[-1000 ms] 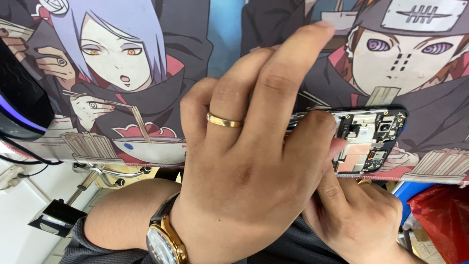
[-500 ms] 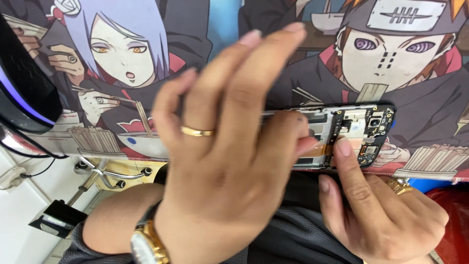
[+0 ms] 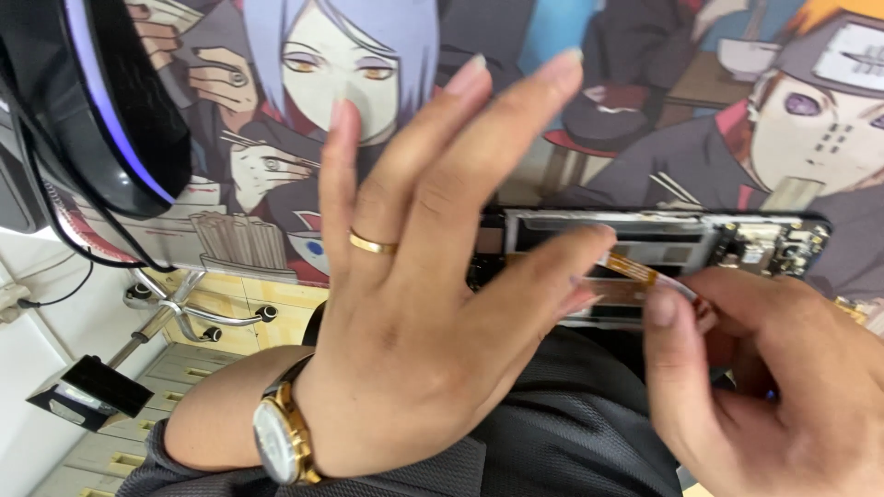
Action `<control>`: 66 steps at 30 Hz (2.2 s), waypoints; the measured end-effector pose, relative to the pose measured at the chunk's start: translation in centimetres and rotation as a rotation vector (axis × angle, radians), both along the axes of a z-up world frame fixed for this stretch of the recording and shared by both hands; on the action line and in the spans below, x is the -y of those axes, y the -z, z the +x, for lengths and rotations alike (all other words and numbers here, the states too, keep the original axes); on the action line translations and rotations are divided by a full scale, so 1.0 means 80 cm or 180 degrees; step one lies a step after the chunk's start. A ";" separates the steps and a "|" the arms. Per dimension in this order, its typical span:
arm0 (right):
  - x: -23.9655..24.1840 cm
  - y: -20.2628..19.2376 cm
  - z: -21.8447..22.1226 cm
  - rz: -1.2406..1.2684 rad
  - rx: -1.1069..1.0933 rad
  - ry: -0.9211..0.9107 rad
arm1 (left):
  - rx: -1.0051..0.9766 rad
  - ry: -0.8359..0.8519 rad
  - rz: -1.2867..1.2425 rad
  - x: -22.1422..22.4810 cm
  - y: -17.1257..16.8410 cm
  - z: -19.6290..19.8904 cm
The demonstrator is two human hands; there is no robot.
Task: The person peels the protective adhesive backing from a replacement smartphone battery using a plastic tool and installs the battery into the device's internal chassis.
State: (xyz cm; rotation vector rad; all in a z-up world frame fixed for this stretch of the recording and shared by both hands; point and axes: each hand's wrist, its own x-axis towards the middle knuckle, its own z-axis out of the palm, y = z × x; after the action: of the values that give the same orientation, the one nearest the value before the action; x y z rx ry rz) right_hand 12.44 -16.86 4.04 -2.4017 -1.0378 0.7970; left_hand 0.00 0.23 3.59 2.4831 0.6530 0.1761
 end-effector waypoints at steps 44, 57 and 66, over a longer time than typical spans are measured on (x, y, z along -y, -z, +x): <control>-0.013 0.028 -0.014 -0.0198 0.0196 0.0130 | -0.0029 0.0513 0.1238 -0.015 0.046 -0.017; -0.003 0.023 -0.019 -0.0312 0.0304 0.0498 | -0.0081 0.0805 0.1673 -0.016 0.050 -0.011; 0.018 0.031 -0.006 -0.0153 0.0291 0.0511 | -0.0042 0.0905 0.1589 0.002 0.052 0.022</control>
State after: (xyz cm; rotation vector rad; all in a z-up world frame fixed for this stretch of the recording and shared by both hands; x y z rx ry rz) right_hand 11.98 -18.26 1.58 -2.5452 -0.8544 0.6688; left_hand 1.78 0.03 -0.55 3.0233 0.2722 0.2368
